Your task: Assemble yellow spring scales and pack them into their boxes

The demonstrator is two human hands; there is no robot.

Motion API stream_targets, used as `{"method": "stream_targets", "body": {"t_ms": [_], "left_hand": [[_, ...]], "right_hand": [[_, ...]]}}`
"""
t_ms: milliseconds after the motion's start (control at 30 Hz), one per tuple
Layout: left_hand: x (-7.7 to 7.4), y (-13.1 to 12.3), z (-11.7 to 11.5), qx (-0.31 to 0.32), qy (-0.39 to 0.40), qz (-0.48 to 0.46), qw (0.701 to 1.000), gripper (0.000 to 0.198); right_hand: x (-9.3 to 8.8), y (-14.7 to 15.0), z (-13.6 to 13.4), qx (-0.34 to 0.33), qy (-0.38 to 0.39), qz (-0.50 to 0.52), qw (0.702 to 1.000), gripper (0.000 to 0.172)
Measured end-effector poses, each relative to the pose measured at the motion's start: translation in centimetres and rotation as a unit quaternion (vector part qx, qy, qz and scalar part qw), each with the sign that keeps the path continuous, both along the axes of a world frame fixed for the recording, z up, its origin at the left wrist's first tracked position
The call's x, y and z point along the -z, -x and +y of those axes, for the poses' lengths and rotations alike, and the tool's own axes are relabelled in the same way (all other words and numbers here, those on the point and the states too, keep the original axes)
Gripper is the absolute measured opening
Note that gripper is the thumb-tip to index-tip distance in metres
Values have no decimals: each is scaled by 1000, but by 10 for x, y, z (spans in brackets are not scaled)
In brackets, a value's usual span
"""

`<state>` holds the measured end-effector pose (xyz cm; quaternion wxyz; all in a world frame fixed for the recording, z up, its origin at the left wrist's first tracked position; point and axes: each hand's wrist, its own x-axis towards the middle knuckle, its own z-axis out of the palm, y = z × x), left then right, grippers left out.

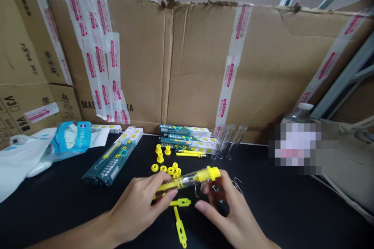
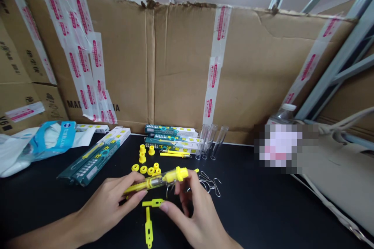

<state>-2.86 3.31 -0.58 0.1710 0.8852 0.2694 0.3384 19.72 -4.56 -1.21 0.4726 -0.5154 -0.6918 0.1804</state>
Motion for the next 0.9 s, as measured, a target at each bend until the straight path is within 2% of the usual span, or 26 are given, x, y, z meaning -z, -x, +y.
{"method": "stream_targets", "body": {"t_ms": [100, 300, 367, 500, 600, 700, 767, 900], "left_hand": [[0, -2, 0, -10, -31, 11, 999, 13], [-2, -4, 0, -23, -96, 21, 995, 4], [-1, -4, 1, -34, -84, 36, 995, 8], [0, -4, 2, -64, -51, 67, 994, 22], [0, -3, 0, -64, -54, 89, 992, 22], [-2, -3, 0, -54, -47, 91, 993, 20], [-2, -3, 1, -64, -36, 97, 993, 18], [1, -2, 3, -90, -23, 119, 989, 15]], "right_hand": [[-1, -3, 1, 16, -3, 2, 1000, 17], [-1, 0, 4, 36, 40, 30, 998, 22], [-1, 1, 4, 46, 42, 42, 997, 23], [-2, -2, 5, 61, -3, 54, 997, 20], [-1, -3, 5, 33, 36, 111, 993, 22], [3, 1, 5, -8, 82, 207, 975, 25], [4, 4, 5, -5, 84, 252, 964, 30], [-3, 6, 3, 38, 91, 272, 957, 40]]}}
